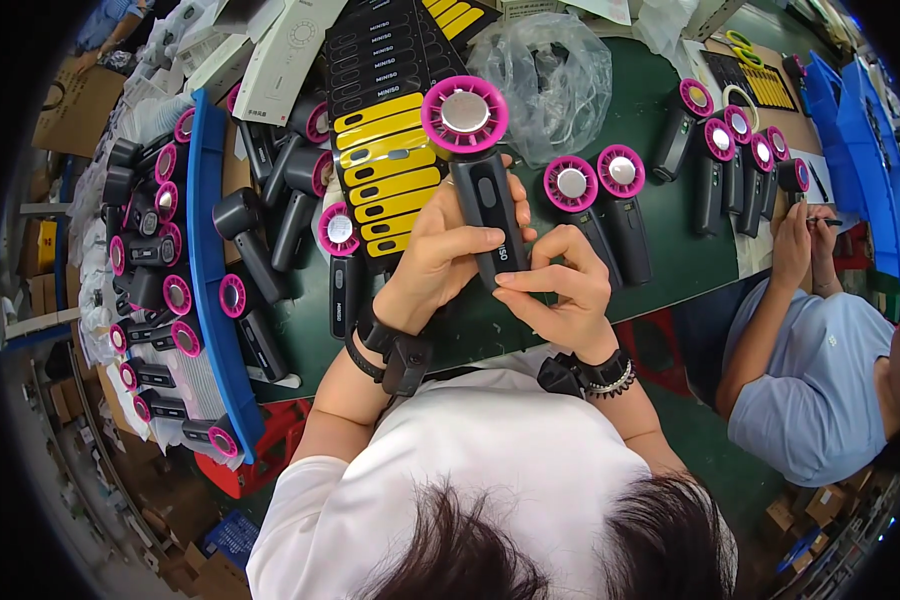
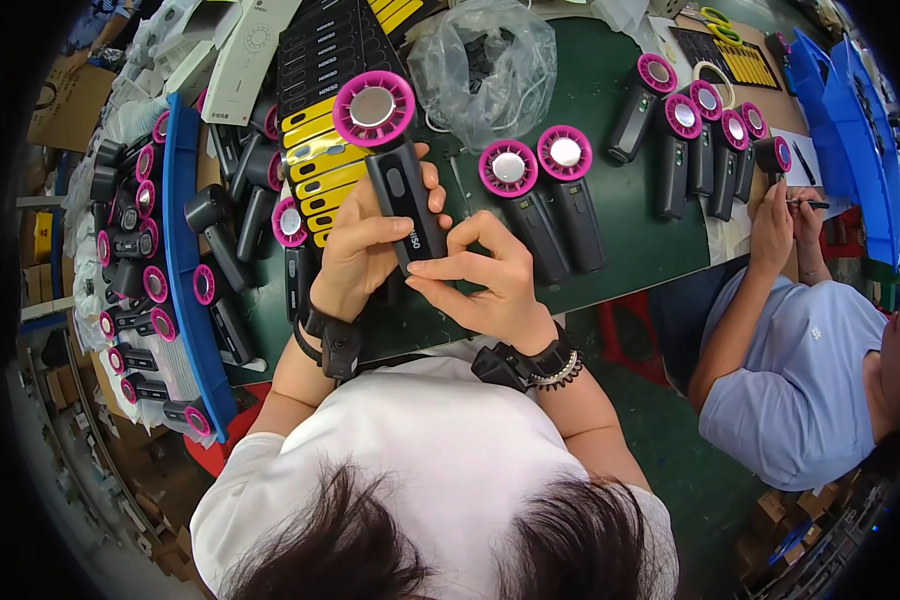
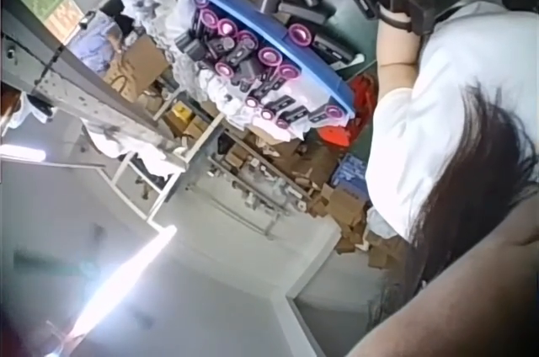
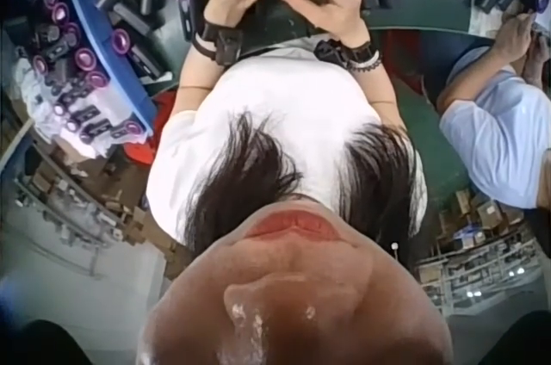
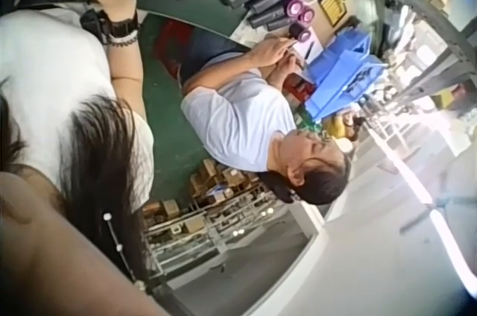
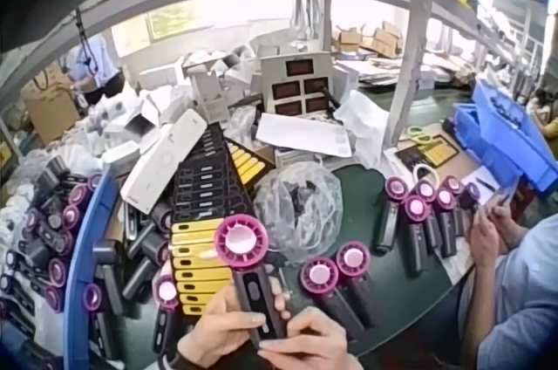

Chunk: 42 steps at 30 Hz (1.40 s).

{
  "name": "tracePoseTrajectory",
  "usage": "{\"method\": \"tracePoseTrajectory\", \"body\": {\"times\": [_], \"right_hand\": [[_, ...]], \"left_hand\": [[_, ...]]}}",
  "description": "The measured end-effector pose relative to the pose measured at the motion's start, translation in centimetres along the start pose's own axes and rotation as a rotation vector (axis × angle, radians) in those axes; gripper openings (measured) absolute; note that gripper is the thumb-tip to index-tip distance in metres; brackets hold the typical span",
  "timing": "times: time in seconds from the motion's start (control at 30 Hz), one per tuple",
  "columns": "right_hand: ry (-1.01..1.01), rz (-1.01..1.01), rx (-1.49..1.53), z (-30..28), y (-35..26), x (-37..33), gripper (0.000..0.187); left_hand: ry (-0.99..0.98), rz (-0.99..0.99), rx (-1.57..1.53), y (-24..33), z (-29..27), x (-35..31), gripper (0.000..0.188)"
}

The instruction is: Assembling, inspecting, and labeling hair dryer units on a factory production line.

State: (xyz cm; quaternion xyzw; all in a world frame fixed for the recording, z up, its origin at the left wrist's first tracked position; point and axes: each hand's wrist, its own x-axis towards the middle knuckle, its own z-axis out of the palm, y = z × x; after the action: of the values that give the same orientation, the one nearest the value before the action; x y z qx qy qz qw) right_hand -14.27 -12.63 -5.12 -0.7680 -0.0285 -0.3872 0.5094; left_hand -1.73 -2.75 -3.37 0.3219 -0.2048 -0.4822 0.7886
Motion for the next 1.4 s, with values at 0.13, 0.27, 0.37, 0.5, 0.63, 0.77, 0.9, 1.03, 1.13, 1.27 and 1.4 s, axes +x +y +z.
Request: {"method": "tracePoseTrajectory", "body": {"times": [0.13, 0.27, 0.37, 0.5, 0.63, 0.77, 0.9, 1.03, 1.13, 1.27, 1.4], "right_hand": [[-0.025, 0.031, -0.021, -0.3, -0.2, -0.1, 0.026], [-0.076, 0.047, 0.015, -0.8, 0.1, -0.1, 0.023], [-0.05, 0.002, 0.004, -1.4, 0.0, 1.9, 0.019], [-0.102, -0.128, -0.155, -0.8, 1.0, 4.4, 0.025], [-0.148, -0.1, -0.101, -0.6, 1.9, 2.7, 0.032], [-0.224, -0.105, 0.213, -1.4, 2.5, 0.6, 0.03], [-0.036, 0.093, 0.378, -1.6, 2.3, 1.6, 0.036], [0.051, 0.57, 0.654, 0.0, -0.4, 3.5, 0.057], [0.052, 0.559, 0.676, 0.8, -0.1, 3.4, 0.065], [0.052, 0.515, 0.674, 1.3, 1.1, 3.4, 0.067], [0.05, 0.467, 0.648, 1.6, 1.1, 4.3, 0.064]], "left_hand": [[0.058, 0.01, -0.045, 0.2, -0.1, -0.1, 0.062], [0.09, 0.014, -0.036, 0.4, -0.2, 0.2, 0.06], [0.073, 0.029, -0.003, 0.1, -0.3, 0.0, 0.056], [0.099, 0.002, -0.186, 0.1, -0.3, -0.3, 0.055], [0.099, 0.007, -0.186, 0.1, -0.2, -0.3, 0.058], [0.045, -0.022, -0.23, 0.2, -0.3, -0.2, 0.052], [-0.033, -0.041, -0.262, 0.0, -0.1, -0.2, 0.051], [0.037, -0.063, -0.072, -0.6, 0.1, -0.6, 0.052], [0.033, -0.037, -0.045, -1.0, 0.0, -0.6, 0.046], [0.126, -0.037, 0.084, -1.0, 0.4, -0.1, 0.041], [0.157, -0.024, 0.124, -1.2, -0.5, -0.2, 0.037]]}}
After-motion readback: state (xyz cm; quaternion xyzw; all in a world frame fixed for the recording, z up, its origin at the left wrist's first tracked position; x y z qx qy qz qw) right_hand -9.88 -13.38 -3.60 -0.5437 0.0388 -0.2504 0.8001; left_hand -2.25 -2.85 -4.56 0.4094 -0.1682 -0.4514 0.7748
